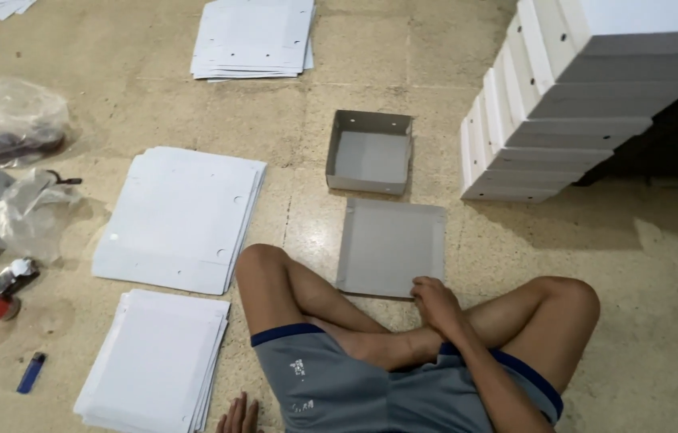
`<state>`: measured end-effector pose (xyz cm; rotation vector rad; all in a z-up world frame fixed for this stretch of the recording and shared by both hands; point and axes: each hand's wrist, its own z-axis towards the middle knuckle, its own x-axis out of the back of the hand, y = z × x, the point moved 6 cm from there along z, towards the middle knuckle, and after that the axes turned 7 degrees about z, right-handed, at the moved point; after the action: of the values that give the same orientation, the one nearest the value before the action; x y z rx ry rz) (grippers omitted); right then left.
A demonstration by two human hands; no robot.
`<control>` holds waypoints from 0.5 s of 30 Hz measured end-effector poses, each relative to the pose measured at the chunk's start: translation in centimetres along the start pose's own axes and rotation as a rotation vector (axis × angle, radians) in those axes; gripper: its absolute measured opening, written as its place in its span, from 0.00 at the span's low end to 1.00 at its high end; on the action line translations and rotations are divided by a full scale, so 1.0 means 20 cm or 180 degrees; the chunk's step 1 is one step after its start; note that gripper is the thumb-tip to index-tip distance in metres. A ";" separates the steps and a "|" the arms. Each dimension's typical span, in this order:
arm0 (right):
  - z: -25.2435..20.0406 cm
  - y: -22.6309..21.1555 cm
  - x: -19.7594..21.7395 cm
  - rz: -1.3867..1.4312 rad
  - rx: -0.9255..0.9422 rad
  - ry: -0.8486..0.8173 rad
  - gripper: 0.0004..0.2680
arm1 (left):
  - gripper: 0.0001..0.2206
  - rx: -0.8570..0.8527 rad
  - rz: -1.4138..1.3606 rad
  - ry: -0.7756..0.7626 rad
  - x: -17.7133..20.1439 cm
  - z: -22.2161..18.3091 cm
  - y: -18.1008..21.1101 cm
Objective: Manually folding and assembling cardboard boxes from flat sheets while sitting on the floor.
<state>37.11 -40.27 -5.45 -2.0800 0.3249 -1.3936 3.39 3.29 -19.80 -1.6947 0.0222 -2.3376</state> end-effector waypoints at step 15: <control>0.03 0.04 0.34 0.0994 -0.0727 0.0145 0.15 | 0.13 0.1226 -0.2161 0.0843 0.86 1.26 0.20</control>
<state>40.63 -44.10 -1.08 -2.0663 0.8244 -1.2627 22.74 -0.93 3.73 -1.3191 -1.0295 -2.7550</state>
